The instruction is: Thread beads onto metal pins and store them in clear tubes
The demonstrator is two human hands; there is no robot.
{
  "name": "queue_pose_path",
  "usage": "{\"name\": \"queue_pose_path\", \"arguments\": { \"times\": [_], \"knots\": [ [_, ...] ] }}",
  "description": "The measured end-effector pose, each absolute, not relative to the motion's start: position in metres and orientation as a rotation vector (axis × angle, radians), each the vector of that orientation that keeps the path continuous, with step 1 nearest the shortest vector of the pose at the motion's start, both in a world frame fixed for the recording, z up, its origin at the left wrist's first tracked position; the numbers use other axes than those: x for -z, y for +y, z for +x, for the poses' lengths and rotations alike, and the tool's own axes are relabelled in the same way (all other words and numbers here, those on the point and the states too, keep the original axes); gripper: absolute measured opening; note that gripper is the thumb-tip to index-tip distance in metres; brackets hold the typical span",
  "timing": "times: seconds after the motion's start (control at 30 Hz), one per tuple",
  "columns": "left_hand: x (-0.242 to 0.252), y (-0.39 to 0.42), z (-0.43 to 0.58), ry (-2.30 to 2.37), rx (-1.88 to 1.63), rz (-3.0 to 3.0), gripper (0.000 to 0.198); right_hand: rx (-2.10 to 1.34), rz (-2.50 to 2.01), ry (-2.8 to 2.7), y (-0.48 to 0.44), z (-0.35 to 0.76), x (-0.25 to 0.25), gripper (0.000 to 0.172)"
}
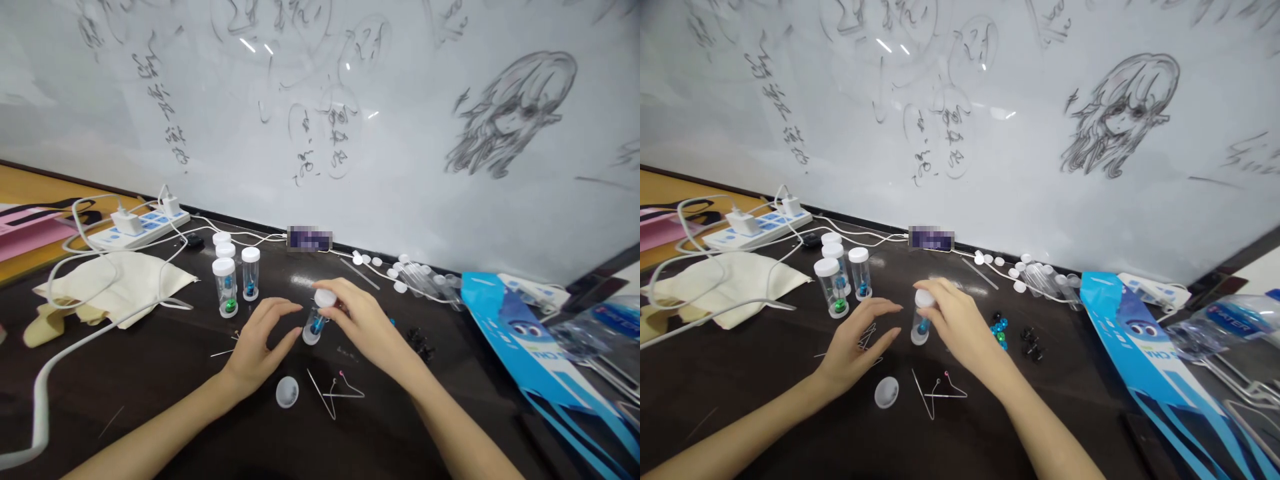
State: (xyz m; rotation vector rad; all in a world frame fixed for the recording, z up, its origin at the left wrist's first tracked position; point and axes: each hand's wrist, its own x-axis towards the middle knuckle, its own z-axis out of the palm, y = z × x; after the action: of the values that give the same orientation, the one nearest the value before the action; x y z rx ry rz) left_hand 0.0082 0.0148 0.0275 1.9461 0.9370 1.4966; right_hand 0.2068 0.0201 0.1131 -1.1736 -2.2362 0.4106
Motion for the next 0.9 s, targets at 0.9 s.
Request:
{"name": "queue_pose_path", "arguments": {
  "times": [0.9],
  "knots": [
    [-0.131, 0.117, -0.062, 1.735, -0.625, 2.827, 0.025, -0.896, -1.326, -2.003, 0.055, 0.192, -0.021, 0.017]
  ]
}}
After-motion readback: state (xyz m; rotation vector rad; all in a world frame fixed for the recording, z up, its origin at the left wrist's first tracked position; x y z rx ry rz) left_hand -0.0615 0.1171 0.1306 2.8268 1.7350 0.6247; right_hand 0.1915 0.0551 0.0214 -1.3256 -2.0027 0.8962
